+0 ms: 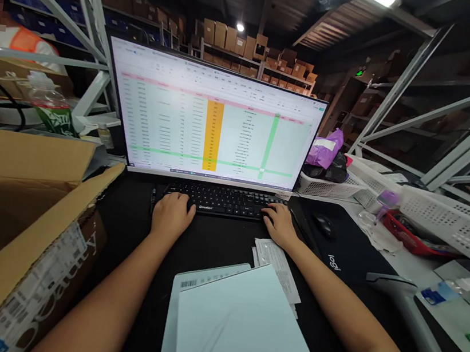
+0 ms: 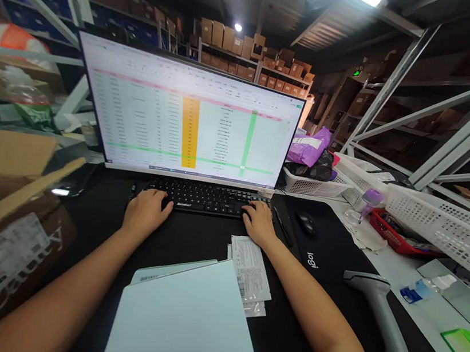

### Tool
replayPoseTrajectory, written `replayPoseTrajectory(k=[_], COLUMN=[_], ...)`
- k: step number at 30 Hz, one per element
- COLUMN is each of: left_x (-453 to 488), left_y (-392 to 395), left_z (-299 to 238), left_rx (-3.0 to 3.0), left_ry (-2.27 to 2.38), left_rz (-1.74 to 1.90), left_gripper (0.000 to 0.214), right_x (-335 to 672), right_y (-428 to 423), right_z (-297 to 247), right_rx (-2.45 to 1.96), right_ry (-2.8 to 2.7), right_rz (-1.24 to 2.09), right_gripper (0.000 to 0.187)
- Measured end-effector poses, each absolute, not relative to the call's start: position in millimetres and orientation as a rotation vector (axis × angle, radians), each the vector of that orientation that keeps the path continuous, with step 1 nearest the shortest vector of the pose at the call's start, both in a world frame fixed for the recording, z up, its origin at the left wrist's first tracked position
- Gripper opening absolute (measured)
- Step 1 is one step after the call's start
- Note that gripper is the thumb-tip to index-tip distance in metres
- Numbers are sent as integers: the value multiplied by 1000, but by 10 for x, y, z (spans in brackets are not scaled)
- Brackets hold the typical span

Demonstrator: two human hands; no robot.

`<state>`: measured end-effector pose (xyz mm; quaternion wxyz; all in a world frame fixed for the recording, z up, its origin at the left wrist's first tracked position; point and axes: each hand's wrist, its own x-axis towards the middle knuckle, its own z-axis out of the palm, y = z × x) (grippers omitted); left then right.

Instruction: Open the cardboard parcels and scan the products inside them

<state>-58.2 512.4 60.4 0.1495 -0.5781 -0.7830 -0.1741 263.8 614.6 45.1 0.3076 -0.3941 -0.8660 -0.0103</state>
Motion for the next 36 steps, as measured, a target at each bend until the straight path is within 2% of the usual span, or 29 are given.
replayPoseTrajectory(k=[10, 16, 22, 30, 36], left_x=[-579, -577, -577, -571, -582], left_y=[5115, 5117, 5122, 5113, 5108], left_z=[609, 615, 620, 619, 602], left_rx=[-1663, -1671, -1669, -1665, -1669], left_ry=[-2259, -2264, -2268, -2266, -2259], left_rz=[-500, -499, -502, -506, -540], left_gripper=[37, 38, 38, 36, 35], right_x=[2655, 2713, 2705, 2681, 2389], right_y=[6174, 6266, 6253, 6217, 6189], right_z=[440, 408, 433, 441, 637], right_rx=[-1049, -1114, -1105, -1111, -968], right_ry=[-2244, -2128, -2080, -2141, -2374], right_rz=[-35, -31, -59, 0, 80], right_gripper=[30, 40, 37, 33, 41])
